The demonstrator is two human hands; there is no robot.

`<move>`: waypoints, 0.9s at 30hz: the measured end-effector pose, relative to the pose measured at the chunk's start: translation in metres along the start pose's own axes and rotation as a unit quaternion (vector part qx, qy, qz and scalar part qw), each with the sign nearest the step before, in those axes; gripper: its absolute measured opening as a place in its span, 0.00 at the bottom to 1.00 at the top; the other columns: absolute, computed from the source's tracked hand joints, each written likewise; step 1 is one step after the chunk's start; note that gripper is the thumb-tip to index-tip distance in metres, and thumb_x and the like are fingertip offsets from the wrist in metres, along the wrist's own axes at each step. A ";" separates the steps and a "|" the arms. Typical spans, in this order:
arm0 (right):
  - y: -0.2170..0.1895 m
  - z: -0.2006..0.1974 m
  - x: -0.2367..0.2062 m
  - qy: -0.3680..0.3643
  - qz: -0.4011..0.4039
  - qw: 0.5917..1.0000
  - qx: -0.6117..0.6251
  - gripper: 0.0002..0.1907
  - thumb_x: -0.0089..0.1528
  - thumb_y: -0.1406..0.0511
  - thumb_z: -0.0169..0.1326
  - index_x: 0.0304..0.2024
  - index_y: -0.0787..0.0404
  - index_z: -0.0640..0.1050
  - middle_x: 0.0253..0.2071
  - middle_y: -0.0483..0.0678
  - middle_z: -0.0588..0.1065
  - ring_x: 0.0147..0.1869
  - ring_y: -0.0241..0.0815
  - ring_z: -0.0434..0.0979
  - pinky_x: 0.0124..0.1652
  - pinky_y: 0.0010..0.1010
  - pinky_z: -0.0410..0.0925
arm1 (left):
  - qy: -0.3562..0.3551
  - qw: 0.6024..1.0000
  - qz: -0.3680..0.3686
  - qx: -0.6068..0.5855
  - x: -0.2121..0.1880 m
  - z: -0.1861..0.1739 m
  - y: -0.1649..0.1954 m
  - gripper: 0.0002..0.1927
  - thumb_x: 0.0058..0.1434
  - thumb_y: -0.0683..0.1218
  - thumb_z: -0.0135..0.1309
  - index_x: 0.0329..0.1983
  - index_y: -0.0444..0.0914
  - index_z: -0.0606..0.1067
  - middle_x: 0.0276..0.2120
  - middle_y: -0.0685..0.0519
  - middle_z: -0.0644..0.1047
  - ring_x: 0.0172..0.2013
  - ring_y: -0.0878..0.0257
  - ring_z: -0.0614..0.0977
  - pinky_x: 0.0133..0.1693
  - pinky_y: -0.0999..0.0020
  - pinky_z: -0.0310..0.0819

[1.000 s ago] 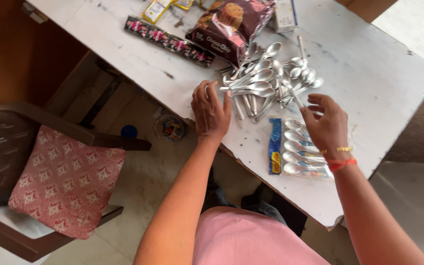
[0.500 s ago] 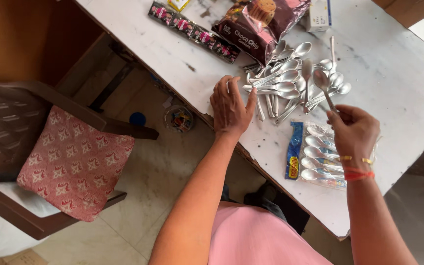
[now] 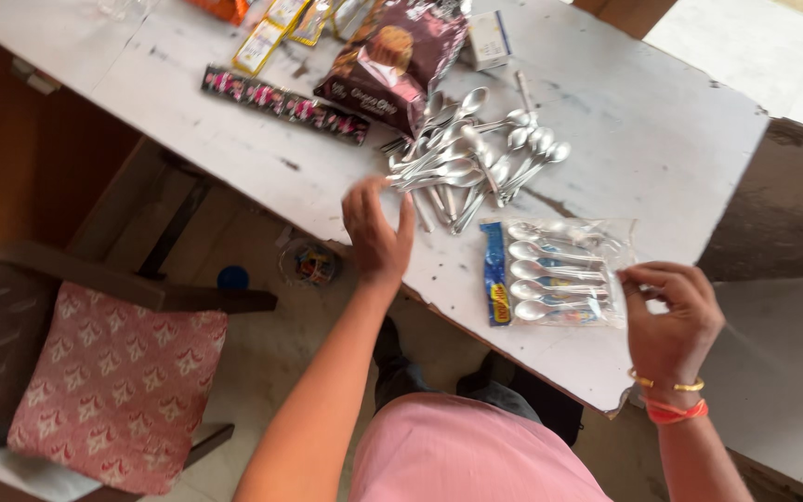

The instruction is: The person packs metal spoons one at a time into a clear plastic pouch on a table, aligning the handles and pressing the pouch closed. They then sit on the floor to fill another pouch of spoons, carry it back, and continue packing spoons into pouches at the table.

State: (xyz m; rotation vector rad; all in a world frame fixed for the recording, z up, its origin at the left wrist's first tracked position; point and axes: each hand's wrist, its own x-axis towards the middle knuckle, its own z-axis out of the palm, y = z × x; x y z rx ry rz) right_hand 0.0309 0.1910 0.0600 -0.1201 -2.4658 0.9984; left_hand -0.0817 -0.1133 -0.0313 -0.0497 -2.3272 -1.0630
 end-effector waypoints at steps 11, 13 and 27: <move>-0.003 0.017 -0.030 -0.201 0.132 0.951 0.192 0.09 0.58 0.75 0.64 0.42 0.67 0.83 0.39 0.49 0.82 0.42 0.35 0.81 0.42 0.23 0.74 | -0.233 0.889 -0.231 -0.320 -0.081 -0.026 0.100 0.13 0.66 0.50 0.60 0.44 0.35 0.81 0.30 0.52 0.83 0.33 0.64 0.86 0.36 0.68 0.80; -0.005 0.024 -0.029 -0.201 0.177 0.930 0.252 0.10 0.59 0.75 0.63 0.44 0.68 0.82 0.40 0.49 0.82 0.44 0.34 0.81 0.44 0.23 0.74 | -0.233 0.883 -0.284 -0.291 -0.081 -0.029 0.102 0.13 0.66 0.50 0.58 0.42 0.36 0.82 0.24 0.51 0.82 0.27 0.63 0.85 0.33 0.67 0.79; -0.041 0.046 -0.026 -0.201 0.264 0.851 0.407 0.28 0.59 0.74 0.61 0.60 0.68 0.68 0.47 0.52 0.78 0.46 0.38 0.80 0.48 0.29 0.75 | -0.319 0.866 -0.270 -0.274 -0.090 -0.065 0.122 0.23 0.76 0.54 0.38 0.50 0.37 0.81 0.24 0.50 0.80 0.26 0.64 0.81 0.34 0.69 0.78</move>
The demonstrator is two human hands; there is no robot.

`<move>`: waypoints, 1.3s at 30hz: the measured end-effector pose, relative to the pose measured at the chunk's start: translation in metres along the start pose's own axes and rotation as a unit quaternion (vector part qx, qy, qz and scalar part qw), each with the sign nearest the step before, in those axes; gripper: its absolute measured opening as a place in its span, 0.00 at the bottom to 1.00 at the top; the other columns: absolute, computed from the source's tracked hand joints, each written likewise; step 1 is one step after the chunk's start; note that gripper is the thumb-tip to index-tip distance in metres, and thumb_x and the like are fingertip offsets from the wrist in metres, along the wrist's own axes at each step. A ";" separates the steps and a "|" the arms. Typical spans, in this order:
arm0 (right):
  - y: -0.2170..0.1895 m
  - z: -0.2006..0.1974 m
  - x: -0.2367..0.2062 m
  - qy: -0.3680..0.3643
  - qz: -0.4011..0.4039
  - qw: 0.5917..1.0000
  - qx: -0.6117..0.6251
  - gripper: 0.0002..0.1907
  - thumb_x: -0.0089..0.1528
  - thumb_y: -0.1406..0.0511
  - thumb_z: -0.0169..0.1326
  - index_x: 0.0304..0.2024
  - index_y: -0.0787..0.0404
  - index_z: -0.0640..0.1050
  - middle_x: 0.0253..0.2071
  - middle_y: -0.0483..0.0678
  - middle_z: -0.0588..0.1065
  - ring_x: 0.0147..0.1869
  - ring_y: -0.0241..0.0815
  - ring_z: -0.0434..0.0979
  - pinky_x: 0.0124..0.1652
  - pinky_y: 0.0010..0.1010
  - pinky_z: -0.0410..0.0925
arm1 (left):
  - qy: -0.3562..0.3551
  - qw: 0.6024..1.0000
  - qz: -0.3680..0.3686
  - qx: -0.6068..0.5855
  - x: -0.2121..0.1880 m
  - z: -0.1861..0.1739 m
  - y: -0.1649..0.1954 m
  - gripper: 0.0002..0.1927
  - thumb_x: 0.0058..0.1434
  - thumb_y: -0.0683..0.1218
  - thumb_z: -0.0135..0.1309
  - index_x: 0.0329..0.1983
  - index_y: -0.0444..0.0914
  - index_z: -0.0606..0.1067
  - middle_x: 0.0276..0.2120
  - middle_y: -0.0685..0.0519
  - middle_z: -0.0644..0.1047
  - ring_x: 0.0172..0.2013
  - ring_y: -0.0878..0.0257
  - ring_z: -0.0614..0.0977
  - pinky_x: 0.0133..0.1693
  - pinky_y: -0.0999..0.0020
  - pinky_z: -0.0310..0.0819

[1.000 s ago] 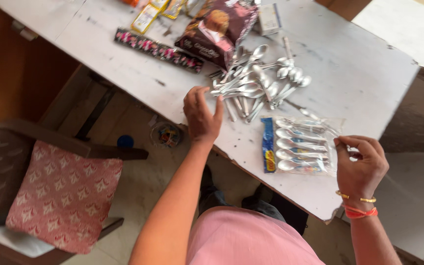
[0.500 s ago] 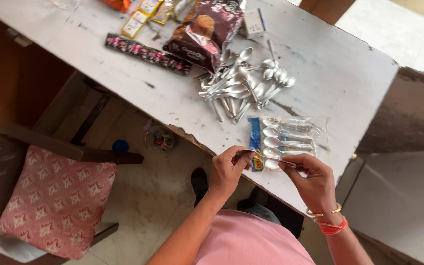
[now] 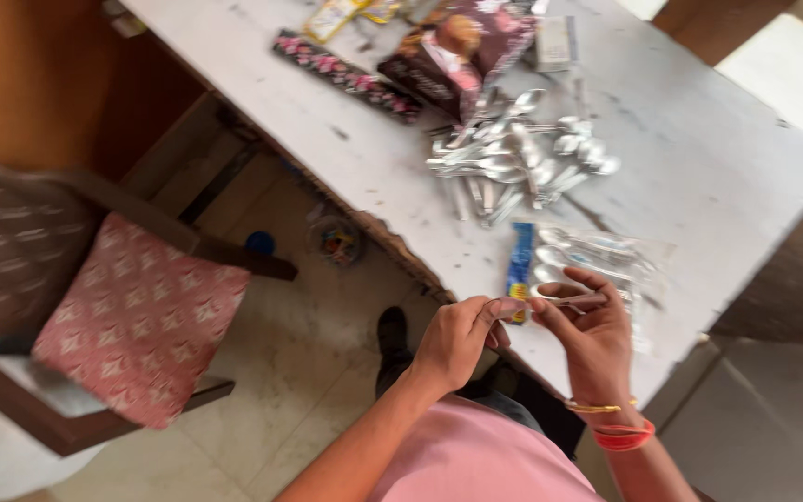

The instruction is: The person packs metal spoons one at a time into a clear plastic pouch on a table, aligning the handles and pressing the pouch closed. They then sit on the floor to fill another pouch of spoons, carry it back, and continue packing spoons into pouches at the table.

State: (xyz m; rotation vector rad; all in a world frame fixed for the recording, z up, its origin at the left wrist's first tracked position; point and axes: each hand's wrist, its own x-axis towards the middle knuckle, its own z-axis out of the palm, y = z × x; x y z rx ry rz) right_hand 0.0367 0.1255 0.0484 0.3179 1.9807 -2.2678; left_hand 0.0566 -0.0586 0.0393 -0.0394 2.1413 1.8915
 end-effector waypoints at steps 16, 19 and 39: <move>0.007 -0.072 -0.013 0.059 0.070 0.994 0.053 0.15 0.66 0.68 0.57 0.53 0.70 0.75 0.42 0.50 0.81 0.43 0.34 0.78 0.42 0.27 0.71 | -0.013 0.998 -0.030 0.044 0.009 0.105 0.026 0.24 0.73 0.55 0.41 0.32 0.34 0.78 0.21 0.50 0.78 0.24 0.59 0.79 0.31 0.62 0.73; 0.011 -0.085 -0.009 0.033 0.055 0.996 0.057 0.16 0.68 0.67 0.54 0.56 0.68 0.76 0.37 0.47 0.79 0.40 0.33 0.77 0.39 0.26 0.72 | 0.024 0.993 -0.045 0.110 0.007 0.111 0.040 0.24 0.69 0.58 0.46 0.30 0.36 0.79 0.21 0.50 0.78 0.25 0.58 0.80 0.31 0.60 0.73; 0.022 -0.042 -0.028 -0.360 0.017 0.928 -0.088 0.19 0.66 0.76 0.48 0.60 0.69 0.74 0.50 0.50 0.80 0.53 0.35 0.81 0.53 0.29 0.75 | 0.406 0.874 -0.012 -0.266 -0.080 0.081 -0.041 0.12 0.63 0.49 0.62 0.38 0.36 0.78 0.30 0.57 0.79 0.29 0.72 0.77 0.31 0.75 0.70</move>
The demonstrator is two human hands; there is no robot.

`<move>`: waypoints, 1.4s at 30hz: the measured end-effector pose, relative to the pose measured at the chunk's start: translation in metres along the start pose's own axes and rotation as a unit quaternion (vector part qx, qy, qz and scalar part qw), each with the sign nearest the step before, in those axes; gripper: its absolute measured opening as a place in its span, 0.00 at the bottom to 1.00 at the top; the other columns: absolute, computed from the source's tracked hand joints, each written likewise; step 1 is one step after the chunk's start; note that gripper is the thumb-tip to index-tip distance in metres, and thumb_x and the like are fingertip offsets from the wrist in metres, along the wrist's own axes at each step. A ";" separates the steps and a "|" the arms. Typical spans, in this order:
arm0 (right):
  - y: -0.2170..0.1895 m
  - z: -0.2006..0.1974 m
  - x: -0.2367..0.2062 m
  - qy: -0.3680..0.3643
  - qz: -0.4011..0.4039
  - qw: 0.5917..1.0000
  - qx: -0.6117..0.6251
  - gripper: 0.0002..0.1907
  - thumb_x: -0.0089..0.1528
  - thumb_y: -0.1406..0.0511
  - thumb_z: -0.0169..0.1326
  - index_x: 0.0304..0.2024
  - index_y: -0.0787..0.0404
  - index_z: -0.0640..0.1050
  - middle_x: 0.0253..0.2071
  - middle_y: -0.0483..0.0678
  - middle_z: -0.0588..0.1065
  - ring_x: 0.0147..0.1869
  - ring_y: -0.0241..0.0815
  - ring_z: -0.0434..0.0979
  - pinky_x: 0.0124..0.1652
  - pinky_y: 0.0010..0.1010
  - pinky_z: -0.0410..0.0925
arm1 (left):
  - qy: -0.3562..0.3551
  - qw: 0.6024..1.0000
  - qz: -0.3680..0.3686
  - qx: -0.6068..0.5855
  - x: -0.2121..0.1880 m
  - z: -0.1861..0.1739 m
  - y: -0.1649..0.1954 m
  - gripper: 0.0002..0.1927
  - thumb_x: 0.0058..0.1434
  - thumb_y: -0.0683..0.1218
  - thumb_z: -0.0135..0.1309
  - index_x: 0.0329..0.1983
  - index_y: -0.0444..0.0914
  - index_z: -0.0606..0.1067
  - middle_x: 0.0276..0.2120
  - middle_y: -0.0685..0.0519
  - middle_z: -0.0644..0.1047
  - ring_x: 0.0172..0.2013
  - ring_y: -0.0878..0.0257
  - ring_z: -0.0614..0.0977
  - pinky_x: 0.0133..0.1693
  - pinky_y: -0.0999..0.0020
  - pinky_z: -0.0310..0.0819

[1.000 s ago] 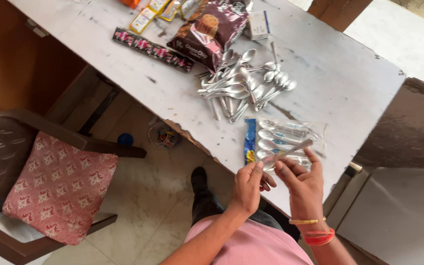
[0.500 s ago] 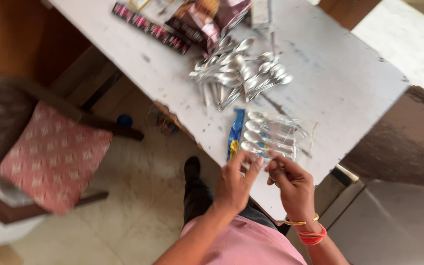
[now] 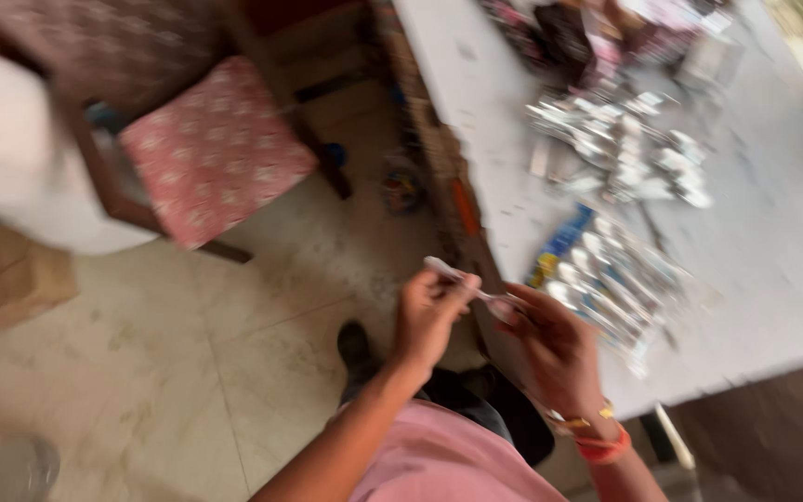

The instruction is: The person packs metal spoons one at a time into a clear plastic pouch on a table, aligning the handles and pressing the pouch closed. They then sit on the floor to fill another pouch of spoons, carry it back, and continue packing spoons into pouches at the table.

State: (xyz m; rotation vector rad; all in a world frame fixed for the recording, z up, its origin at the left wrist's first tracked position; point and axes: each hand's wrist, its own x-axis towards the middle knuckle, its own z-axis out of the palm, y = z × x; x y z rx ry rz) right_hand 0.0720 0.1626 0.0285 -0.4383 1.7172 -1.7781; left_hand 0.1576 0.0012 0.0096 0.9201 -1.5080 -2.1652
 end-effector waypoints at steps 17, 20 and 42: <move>0.028 0.259 -0.003 -0.206 0.040 0.958 -0.197 0.24 0.64 0.79 0.46 0.63 0.68 0.73 0.47 0.54 0.80 0.47 0.41 0.82 0.45 0.29 0.75 | 0.306 0.941 0.096 0.106 -0.030 -0.451 0.006 0.60 0.51 0.38 0.54 0.78 0.42 0.29 0.67 0.41 0.63 0.27 0.59 0.81 0.31 0.61 0.81; 0.037 0.324 -0.010 -0.257 0.041 0.941 -0.216 0.21 0.65 0.77 0.48 0.62 0.69 0.72 0.47 0.54 0.80 0.47 0.41 0.83 0.44 0.30 0.75 | 0.390 0.915 -0.058 0.084 -0.067 -0.582 0.047 0.63 0.51 0.45 0.55 0.80 0.47 0.26 0.35 0.45 0.79 0.28 0.59 0.79 0.28 0.61 0.75; 0.018 0.405 -0.019 -0.300 -0.074 0.867 -0.392 0.19 0.60 0.73 0.63 0.54 0.68 0.78 0.37 0.48 0.84 0.38 0.34 0.79 0.39 0.23 0.71 | 0.026 0.985 0.156 0.068 -0.118 -0.420 0.026 0.20 0.68 0.46 0.54 0.62 0.37 0.75 0.43 0.55 0.84 0.43 0.69 0.84 0.47 0.70 0.80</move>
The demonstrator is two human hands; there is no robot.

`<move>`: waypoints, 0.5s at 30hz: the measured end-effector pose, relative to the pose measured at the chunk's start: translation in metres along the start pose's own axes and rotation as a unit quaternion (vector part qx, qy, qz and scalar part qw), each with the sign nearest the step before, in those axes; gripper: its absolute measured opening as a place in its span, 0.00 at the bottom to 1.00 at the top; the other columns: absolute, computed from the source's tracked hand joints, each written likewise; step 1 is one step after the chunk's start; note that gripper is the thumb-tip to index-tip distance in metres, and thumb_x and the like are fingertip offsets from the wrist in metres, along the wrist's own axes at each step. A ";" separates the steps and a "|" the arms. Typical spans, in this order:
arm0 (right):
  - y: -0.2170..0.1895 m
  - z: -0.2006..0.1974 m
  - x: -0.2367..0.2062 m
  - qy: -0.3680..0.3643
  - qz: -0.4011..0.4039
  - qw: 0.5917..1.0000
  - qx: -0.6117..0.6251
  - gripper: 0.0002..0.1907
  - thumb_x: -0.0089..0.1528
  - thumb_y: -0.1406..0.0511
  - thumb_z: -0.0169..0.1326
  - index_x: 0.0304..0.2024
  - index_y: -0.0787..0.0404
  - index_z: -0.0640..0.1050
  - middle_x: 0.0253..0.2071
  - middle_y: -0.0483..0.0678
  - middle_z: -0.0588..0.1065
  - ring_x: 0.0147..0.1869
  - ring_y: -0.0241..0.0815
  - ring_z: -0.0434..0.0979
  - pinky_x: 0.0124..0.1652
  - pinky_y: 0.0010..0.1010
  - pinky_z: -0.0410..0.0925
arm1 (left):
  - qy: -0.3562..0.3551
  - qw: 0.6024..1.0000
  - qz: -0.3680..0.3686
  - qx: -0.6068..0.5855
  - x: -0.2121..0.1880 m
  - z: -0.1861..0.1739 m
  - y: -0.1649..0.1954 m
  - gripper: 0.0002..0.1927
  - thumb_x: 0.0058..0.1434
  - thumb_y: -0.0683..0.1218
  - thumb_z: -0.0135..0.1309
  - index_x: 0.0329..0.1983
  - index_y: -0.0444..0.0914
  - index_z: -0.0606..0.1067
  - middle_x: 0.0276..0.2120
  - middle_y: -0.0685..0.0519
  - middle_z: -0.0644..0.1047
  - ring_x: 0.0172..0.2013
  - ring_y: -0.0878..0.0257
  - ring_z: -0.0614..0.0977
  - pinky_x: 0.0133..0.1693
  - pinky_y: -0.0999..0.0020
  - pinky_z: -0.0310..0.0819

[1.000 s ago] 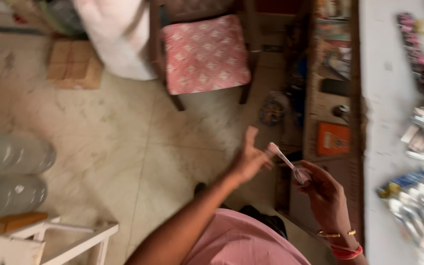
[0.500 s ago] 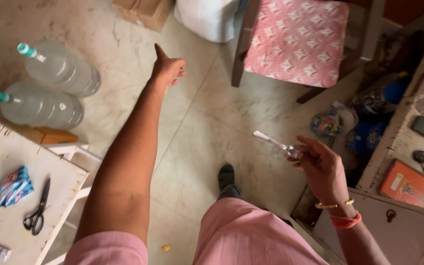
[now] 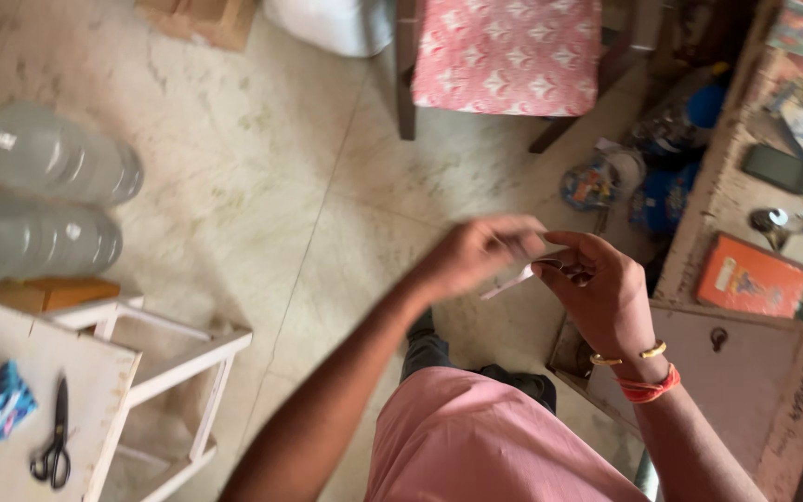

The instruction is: The person packs metal spoons one at a time into a clear plastic pouch on a table, aligning the handles and pressing the pouch closed. They then sit on the floor to fill another pouch of spoons, carry it back, and continue packing spoons into pouches at the table.

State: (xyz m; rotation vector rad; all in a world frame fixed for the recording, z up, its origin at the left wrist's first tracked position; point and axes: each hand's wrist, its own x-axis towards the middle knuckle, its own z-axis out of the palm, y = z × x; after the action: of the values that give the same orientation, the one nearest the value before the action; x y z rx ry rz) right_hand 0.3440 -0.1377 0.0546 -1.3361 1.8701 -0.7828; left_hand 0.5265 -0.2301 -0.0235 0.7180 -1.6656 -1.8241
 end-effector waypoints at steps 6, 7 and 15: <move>0.055 -0.073 -0.054 0.103 0.025 0.986 0.129 0.13 0.62 0.76 0.60 0.48 0.70 0.76 0.38 0.49 0.82 0.42 0.31 0.82 0.41 0.21 0.73 | -0.070 0.983 -0.049 0.163 0.028 0.110 0.071 0.21 0.59 0.46 0.64 0.56 0.40 0.79 0.37 0.50 0.84 0.37 0.66 0.85 0.40 0.69 0.79; 0.065 -0.086 -0.064 0.113 0.030 0.984 0.136 0.12 0.63 0.75 0.59 0.49 0.70 0.76 0.39 0.50 0.82 0.43 0.32 0.82 0.41 0.22 0.73 | -0.089 0.979 -0.029 0.181 0.033 0.128 0.075 0.20 0.59 0.44 0.64 0.55 0.40 0.79 0.37 0.50 0.85 0.37 0.67 0.86 0.40 0.69 0.79; 0.151 -0.170 -0.165 0.227 0.020 0.933 0.278 0.17 0.67 0.71 0.50 0.59 0.70 0.71 0.47 0.50 0.80 0.56 0.34 0.81 0.55 0.24 0.73 | -0.074 0.994 -0.057 0.056 0.077 0.293 0.049 0.11 0.63 0.42 0.61 0.49 0.36 0.81 0.31 0.53 0.81 0.30 0.70 0.78 0.33 0.72 0.73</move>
State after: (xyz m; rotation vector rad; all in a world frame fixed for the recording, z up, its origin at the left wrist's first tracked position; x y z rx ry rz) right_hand 0.1616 0.0757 0.0636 -0.7945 1.7928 -1.5631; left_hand 0.2658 -0.0844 0.0485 0.7555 -1.8698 -1.9140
